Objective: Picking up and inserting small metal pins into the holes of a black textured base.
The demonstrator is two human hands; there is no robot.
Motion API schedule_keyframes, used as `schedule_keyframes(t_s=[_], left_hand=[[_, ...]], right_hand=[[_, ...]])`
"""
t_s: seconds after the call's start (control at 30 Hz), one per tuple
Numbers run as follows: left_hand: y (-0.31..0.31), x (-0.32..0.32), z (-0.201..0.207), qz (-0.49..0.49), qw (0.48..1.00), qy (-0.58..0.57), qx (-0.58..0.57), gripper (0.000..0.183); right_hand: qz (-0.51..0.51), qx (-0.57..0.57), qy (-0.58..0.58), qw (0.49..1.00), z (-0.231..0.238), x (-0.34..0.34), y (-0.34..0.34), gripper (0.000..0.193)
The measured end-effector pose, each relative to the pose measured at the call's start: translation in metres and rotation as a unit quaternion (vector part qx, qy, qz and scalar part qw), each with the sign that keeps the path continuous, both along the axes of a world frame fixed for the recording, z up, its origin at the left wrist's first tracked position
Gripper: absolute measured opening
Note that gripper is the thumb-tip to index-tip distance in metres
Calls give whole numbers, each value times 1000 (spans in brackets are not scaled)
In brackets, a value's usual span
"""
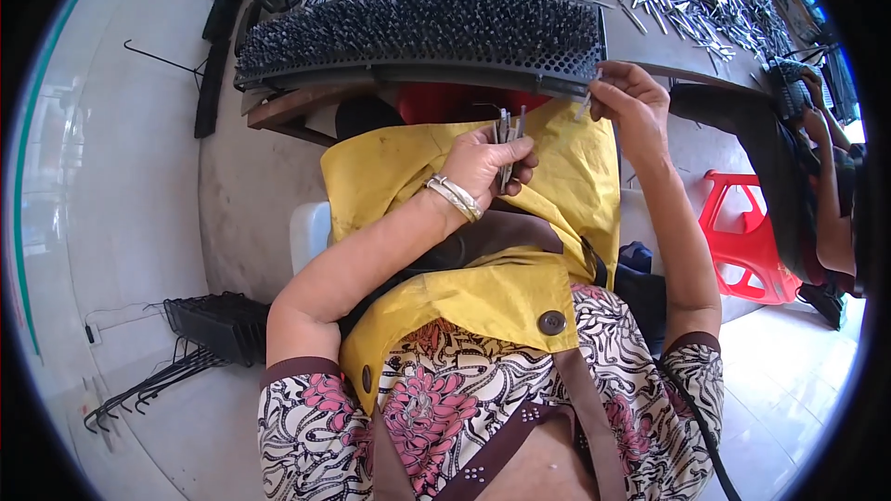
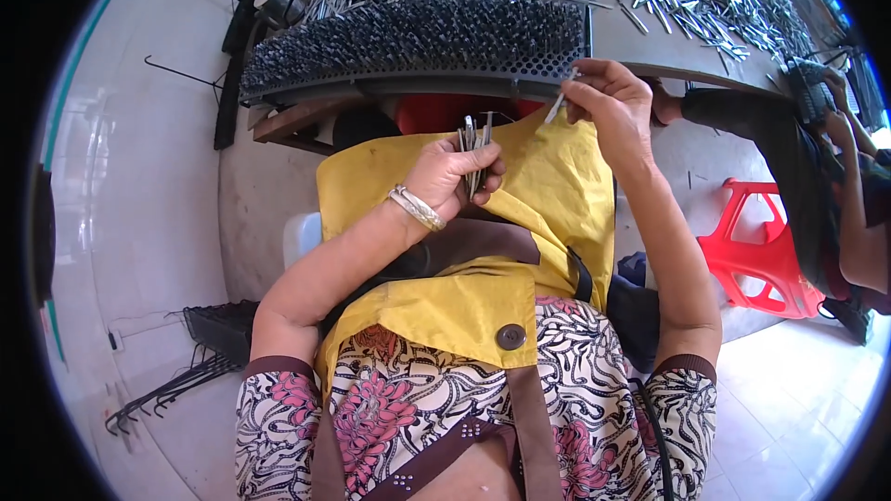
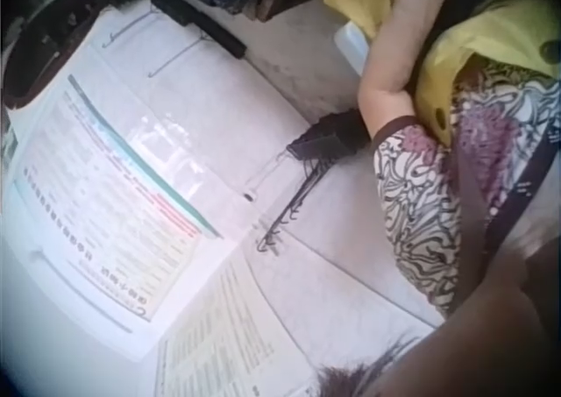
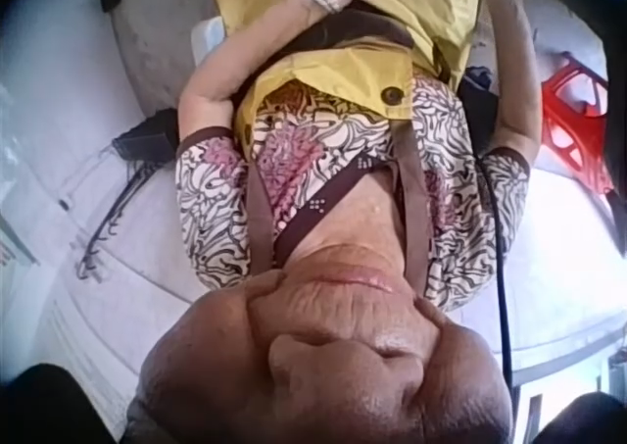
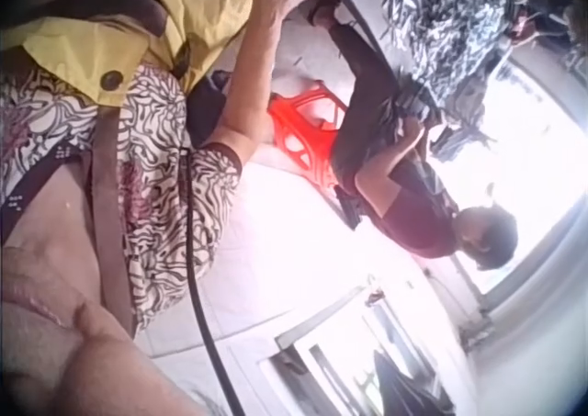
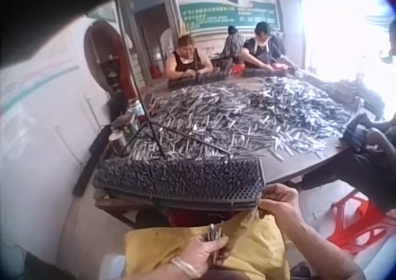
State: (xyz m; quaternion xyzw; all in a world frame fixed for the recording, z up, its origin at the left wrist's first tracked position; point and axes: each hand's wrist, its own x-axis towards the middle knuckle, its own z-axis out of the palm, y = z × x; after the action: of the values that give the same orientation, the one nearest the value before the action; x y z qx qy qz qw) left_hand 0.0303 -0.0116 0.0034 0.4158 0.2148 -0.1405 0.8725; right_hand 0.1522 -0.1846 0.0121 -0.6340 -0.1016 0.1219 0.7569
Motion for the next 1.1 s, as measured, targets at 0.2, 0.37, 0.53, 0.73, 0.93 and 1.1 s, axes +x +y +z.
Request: schedule_keyframes(t_s=[0.2, 0.37, 0.53, 0.73, 0.93, 1.1], left_hand=[[6, 34, 28, -18, 998, 42, 47, 11], [7, 131, 174, -14, 953, -170, 251, 9], [3, 151, 302, 47, 883, -436, 169, 14], [3, 91, 166, -20, 950, -237, 204, 10], [32, 13, 14, -9, 997, -8, 70, 17], [25, -9, -7, -61, 998, 18, 29, 19]], right_hand=[[-63, -49, -93, 992, 2, 6, -9, 13], [-54, -15, -50, 997, -14, 0, -1, 11], [-62, 48, -15, 997, -10, -2, -5, 13], [-110, 21, -46, 993, -20, 14, -11, 16], [-128, 10, -59, 990, -25, 17, -7, 9], [-165, -41, -167, 971, -32, 29, -21, 8]])
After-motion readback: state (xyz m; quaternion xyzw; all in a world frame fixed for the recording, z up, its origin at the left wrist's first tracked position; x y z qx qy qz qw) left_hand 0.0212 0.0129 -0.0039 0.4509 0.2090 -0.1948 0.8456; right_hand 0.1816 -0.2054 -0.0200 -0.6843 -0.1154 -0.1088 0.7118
